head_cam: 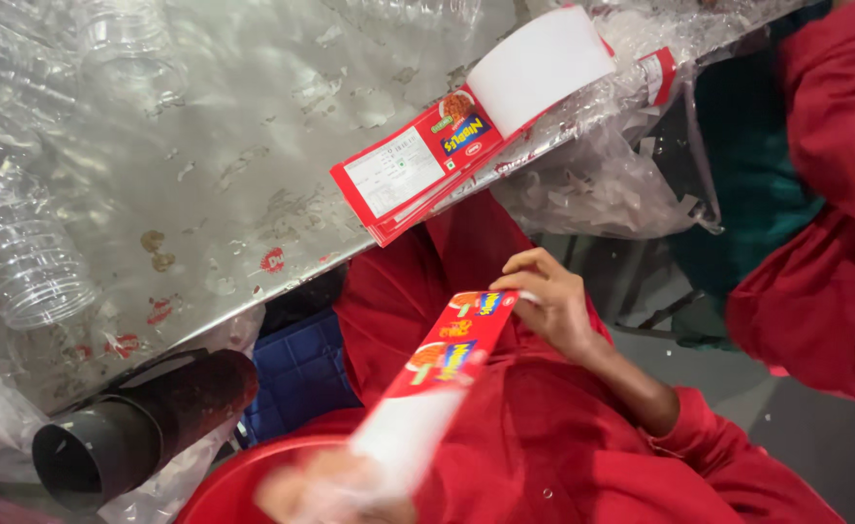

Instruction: The person applies adhesive labels to clear plastic jars by hand. The person peels a label from a backing sheet, aligns it on the jar, and presses it down while rotating the jar to ensure it is smooth.

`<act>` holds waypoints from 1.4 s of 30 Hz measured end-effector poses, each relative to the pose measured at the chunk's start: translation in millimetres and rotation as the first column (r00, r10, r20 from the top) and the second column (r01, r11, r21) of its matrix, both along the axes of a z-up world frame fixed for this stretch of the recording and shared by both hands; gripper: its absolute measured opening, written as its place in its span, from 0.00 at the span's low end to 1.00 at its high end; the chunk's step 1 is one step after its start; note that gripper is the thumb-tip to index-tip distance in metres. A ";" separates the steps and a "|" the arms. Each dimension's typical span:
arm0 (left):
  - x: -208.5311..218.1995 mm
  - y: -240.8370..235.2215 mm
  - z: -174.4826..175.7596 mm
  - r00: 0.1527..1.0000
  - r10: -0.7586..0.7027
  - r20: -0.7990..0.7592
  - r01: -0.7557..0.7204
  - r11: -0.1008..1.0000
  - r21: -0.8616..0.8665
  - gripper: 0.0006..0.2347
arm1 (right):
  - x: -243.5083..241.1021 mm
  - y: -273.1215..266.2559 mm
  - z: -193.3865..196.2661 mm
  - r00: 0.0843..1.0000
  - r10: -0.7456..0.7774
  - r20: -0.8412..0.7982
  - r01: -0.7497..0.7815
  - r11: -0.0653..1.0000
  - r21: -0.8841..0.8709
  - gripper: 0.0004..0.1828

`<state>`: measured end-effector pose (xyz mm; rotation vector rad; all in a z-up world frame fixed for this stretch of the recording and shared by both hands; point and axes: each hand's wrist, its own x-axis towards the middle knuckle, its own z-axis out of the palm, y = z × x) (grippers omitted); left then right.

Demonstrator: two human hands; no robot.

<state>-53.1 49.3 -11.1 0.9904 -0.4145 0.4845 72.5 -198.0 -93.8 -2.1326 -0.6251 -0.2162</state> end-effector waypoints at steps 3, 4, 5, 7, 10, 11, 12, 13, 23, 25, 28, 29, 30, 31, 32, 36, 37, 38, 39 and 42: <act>2.4 -19.1 27.3 0.780 0.545 -0.307 -0.599 0.792 -0.117 0.32 | 4.3 -17.3 1.8 0.897 0.049 -0.438 0.129 0.921 0.367 0.06; 11.0 -21.0 32.5 0.773 0.583 -0.250 -0.544 0.812 0.212 0.32 | -0.2 -24.4 12.0 0.859 0.151 -0.489 0.082 0.903 0.422 0.04; 21.2 -22.7 36.2 0.778 0.601 -0.182 -0.443 0.731 0.519 0.33 | -1.6 -26.7 24.1 0.811 0.251 -0.529 0.041 0.876 0.480 0.04; 37.3 -26.8 40.5 0.811 0.582 -0.053 -0.160 0.308 0.938 0.36 | -7.8 -27.2 56.3 0.875 0.297 -0.383 -0.132 0.906 0.402 0.06; 56.4 -32.0 39.3 0.927 0.206 -0.314 0.125 0.619 0.776 0.16 | -6.0 -17.5 96.8 0.872 0.402 -0.278 -0.310 0.895 0.321 0.08; 57.7 -32.2 39.6 0.926 0.211 -0.314 0.122 0.619 0.776 0.16 | -4.6 -14.3 105.2 0.843 0.429 -0.324 -0.315 0.883 0.348 0.08; 59.9 -32.7 38.5 0.888 0.185 -0.422 0.215 0.643 0.735 0.12 | -2.6 -11.8 110.7 0.841 0.432 -0.325 -0.319 0.881 0.349 0.08; 61.1 -32.7 37.7 0.837 0.147 -0.526 0.312 0.662 0.682 0.08 | -2.9 -9.3 113.8 0.874 0.380 -0.303 -0.302 0.913 0.272 0.09; 58.5 -33.7 37.3 0.911 0.297 -0.285 0.052 0.603 0.796 0.09 | -20.5 -8.8 102.0 0.949 0.240 -0.205 -0.206 0.963 0.174 0.11; 57.8 -32.0 36.7 0.906 0.184 -0.382 0.189 0.632 0.752 0.07 | -21.1 -4.5 95.9 0.968 0.211 -0.139 -0.182 0.963 0.197 0.12; 55.6 -34.5 34.8 0.873 0.196 -0.446 0.231 0.639 0.734 0.06 | -29.3 2.3 93.7 0.992 0.123 -0.034 -0.116 0.982 0.146 0.12; 53.8 -36.9 33.9 0.875 0.195 -0.444 0.229 0.642 0.732 0.06 | -33.0 3.4 93.1 0.997 0.071 0.007 -0.072 0.995 0.068 0.11; 51.4 -39.4 33.2 0.904 0.231 -0.361 0.151 0.617 0.772 0.06 | -36.6 3.4 91.5 0.997 0.072 0.010 -0.073 0.995 0.064 0.11; 49.4 -42.9 32.4 0.925 0.264 -0.275 0.070 0.591 0.804 0.06 | -40.8 1.2 89.2 0.991 0.133 -0.003 -0.132 0.987 0.090 0.14; 47.8 -48.3 31.1 0.925 0.265 -0.273 0.066 0.596 0.801 0.06 | -45.4 -2.9 84.8 0.981 0.193 -0.015 -0.190 0.975 0.117 0.17; 40.8 -56.8 25.5 0.925 0.199 -0.323 0.119 0.655 0.746 0.08 | -61.2 -4.5 27.8 0.943 0.063 0.327 -0.111 0.985 0.131 0.10; 41.8 -56.2 24.1 0.910 0.154 -0.386 0.170 0.710 0.683 0.08 | -65.3 -10.4 17.9 1.000 -0.013 -0.022 0.016 0.984 0.177 0.07; 42.6 -54.4 24.0 0.912 0.149 -0.383 0.173 0.707 0.685 0.08 | -68.3 -13.7 12.0 0.926 -0.072 -0.370 0.146 0.973 0.177 0.07; 43.4 -53.2 24.6 0.923 0.119 -0.365 0.164 0.737 0.656 0.08 | -64.6 -15.2 10.0 0.927 -0.072 -0.369 0.147 0.973 0.177 0.07; 46.6 -55.3 28.5 0.928 0.156 -0.338 0.100 0.769 0.631 0.09 | -46.3 -17.8 37.4 0.635 0.431 -0.642 0.487 0.421 0.765 0.15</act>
